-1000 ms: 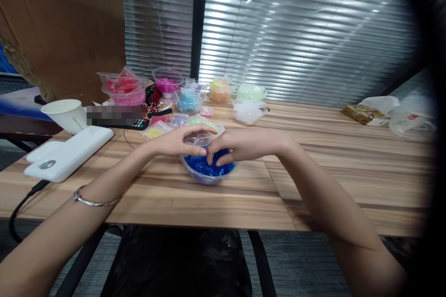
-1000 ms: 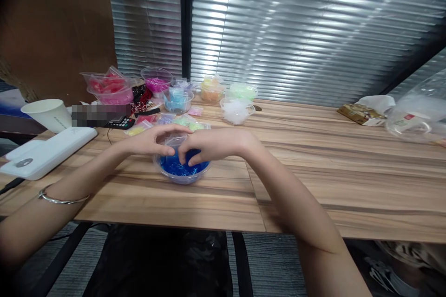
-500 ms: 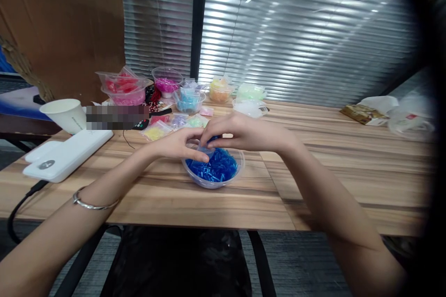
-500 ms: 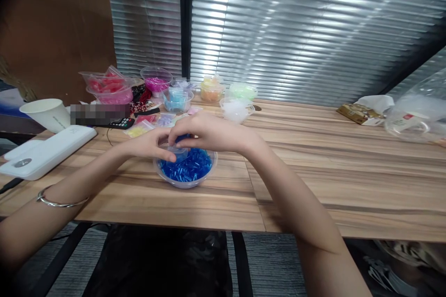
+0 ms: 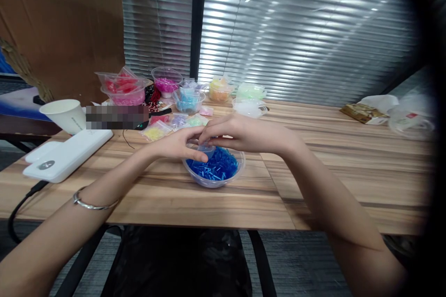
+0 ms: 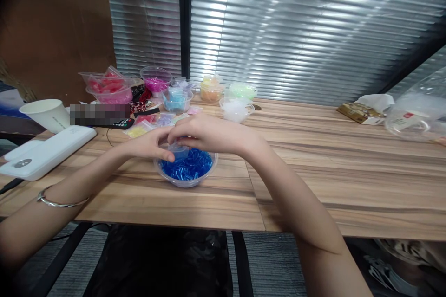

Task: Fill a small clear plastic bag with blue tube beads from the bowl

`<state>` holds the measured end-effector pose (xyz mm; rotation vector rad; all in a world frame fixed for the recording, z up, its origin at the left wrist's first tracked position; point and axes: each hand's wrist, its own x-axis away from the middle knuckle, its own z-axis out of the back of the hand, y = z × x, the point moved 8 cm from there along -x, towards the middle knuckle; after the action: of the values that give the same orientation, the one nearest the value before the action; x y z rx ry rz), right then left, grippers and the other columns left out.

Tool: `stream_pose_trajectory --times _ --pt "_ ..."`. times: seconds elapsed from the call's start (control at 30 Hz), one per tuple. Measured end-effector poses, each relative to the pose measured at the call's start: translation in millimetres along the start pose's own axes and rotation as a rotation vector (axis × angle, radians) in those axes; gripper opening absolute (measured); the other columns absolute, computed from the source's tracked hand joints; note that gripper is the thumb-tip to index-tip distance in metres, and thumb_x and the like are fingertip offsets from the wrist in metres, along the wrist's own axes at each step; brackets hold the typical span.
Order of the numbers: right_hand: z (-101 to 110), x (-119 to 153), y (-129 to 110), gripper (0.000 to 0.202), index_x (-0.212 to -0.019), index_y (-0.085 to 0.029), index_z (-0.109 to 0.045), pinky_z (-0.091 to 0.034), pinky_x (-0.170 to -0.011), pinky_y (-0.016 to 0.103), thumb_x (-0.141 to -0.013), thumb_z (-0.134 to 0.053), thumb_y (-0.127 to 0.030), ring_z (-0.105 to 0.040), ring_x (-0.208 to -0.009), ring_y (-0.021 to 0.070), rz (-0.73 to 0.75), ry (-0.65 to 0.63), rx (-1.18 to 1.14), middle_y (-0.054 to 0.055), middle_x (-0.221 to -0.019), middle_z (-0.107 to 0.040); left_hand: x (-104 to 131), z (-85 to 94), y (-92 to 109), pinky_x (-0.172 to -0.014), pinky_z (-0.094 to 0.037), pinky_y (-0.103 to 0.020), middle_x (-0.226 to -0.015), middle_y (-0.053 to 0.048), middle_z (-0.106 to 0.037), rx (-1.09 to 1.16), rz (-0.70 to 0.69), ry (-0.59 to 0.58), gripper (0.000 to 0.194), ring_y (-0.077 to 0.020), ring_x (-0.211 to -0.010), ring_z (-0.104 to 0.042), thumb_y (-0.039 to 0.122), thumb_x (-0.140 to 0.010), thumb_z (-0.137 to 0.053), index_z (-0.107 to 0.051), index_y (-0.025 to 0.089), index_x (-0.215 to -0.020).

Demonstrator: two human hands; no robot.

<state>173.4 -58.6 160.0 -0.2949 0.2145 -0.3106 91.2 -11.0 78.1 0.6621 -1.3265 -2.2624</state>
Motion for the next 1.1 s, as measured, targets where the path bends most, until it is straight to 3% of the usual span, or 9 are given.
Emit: stream_pose_trajectory --times 0.3,0.57,0.73,0.87,1.03,1.1 --pt "4.5 1.0 0.6 0.028 -0.115 -0.019 -0.067 -0.048 -0.087 0.028 -0.097 -0.046 -0.015 -0.063 -0.1 0.0137 -0.011 0.01 -0.083 0.004 -0.113 -0.07 2.7 -1.3 6.6 -0.104 -0.047 -0.039 -0.127 -0.008 -0.063 -0.13 -0.004 -0.056 0.056 -0.0259 -0.118 -0.059 0.042 -0.075 -0.077 -0.06 0.021 -0.124" --pt "4.1 0.1 0.3 0.032 -0.115 -0.018 -0.066 -0.047 -0.086 0.028 -0.093 -0.045 -0.008 -0.062 -0.099 0.0135 -0.002 0.014 -0.112 0.004 -0.113 -0.069 2.6 -1.2 7.1 -0.103 -0.047 -0.04 -0.126 -0.008 -0.063 -0.156 0.013 -0.047 0.059 -0.0267 -0.118 -0.059 0.048 -0.072 -0.078 -0.061 0.021 -0.122" --pt "11.3 2.9 -0.3 0.028 -0.095 -0.017 -0.069 -0.045 -0.077 0.027 -0.088 -0.045 -0.005 -0.06 -0.085 0.0132 -0.016 0.019 -0.054 0.002 -0.092 -0.069 2.7 -2.9 7.5 -0.104 -0.045 -0.04 -0.125 -0.007 -0.063 -0.112 0.022 -0.061 0.057 -0.026 -0.119 -0.057 0.044 -0.073 -0.078 -0.06 0.022 -0.122" --pt "3.7 8.0 8.0 0.027 -0.081 -0.018 -0.067 -0.042 -0.067 0.024 -0.084 -0.044 -0.004 -0.057 -0.07 0.0109 -0.122 -0.125 -0.079 -0.001 -0.077 -0.066 2.5 -2.8 8.1 -0.104 -0.044 -0.039 -0.125 -0.007 -0.061 -0.114 0.036 -0.053 0.057 -0.0252 -0.12 -0.055 0.04 -0.073 -0.079 -0.058 0.021 -0.122" --pt "-34.8 13.4 21.2 0.025 -0.109 -0.022 -0.068 -0.043 -0.07 0.025 -0.089 -0.053 -0.024 -0.061 -0.085 0.0144 -0.231 -0.406 -0.127 0.002 -0.105 -0.069 2.1 1.7 5.2 -0.097 -0.047 -0.036 -0.118 -0.007 -0.06 -0.106 0.024 -0.034 0.055 -0.0224 -0.111 -0.058 0.038 -0.069 -0.081 -0.057 0.02 -0.115" --pt "-48.1 13.2 26.5 0.036 -0.121 -0.024 -0.063 -0.044 -0.072 0.026 -0.086 -0.06 -0.032 -0.06 -0.092 0.0172 -0.256 -0.465 -0.1 0.003 -0.115 -0.066 2.2 5.0 3.3 -0.094 -0.048 -0.035 -0.115 -0.007 -0.06 -0.135 0.034 -0.011 0.054 -0.0223 -0.109 -0.058 0.039 -0.069 -0.081 -0.056 0.019 -0.113"
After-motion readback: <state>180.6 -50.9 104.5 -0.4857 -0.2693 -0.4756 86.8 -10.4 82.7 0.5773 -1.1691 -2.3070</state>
